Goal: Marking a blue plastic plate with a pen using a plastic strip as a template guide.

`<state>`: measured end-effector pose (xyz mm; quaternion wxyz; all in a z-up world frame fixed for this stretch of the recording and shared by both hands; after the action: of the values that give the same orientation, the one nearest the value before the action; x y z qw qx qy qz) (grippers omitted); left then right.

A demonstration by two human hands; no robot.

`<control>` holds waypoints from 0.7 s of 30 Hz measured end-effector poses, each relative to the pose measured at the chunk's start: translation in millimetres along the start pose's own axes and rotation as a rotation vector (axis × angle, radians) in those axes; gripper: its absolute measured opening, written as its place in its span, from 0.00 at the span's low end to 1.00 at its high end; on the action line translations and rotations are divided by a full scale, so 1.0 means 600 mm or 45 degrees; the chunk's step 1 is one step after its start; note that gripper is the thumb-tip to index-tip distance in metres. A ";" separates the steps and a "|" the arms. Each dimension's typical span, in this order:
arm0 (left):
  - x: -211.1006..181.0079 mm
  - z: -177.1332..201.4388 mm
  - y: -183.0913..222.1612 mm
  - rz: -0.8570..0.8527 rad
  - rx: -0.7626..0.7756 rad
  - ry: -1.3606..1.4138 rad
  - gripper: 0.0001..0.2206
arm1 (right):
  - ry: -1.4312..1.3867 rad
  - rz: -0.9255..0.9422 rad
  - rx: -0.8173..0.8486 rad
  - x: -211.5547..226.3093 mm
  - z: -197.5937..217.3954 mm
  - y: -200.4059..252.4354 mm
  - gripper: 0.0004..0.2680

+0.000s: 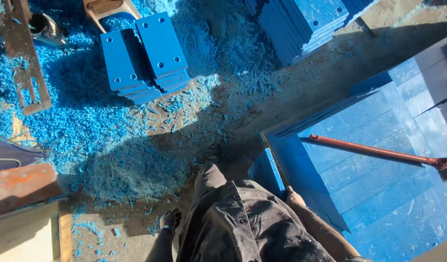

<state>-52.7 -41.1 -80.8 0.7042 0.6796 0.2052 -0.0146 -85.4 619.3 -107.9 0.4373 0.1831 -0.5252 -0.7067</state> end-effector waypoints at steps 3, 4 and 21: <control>-0.224 -0.012 -0.071 -0.039 -0.020 -0.128 0.13 | -0.093 0.006 -0.046 0.050 0.057 -0.096 0.35; -0.288 -0.023 -0.090 -0.047 -0.006 -0.227 0.12 | -0.136 0.041 -0.077 0.036 0.056 -0.135 0.38; -1.051 -0.787 -0.455 -0.398 0.411 -1.000 0.13 | -0.742 -0.180 -0.131 0.225 0.367 -0.273 0.19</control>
<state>-838.6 230.2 -142.0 0.6029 0.6845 0.0175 -0.4094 -387.9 648.8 -144.9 0.2266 -0.0139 -0.5779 -0.7839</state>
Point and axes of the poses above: each hand's wrist, its own y-axis away from the middle knuckle, its own z-axis out of the back of the hand, x = y × z, the point moved 9 cm from there along -y, towards the middle knuckle, and after that the axes turned 14 degrees about x, right-handed, at the moved point
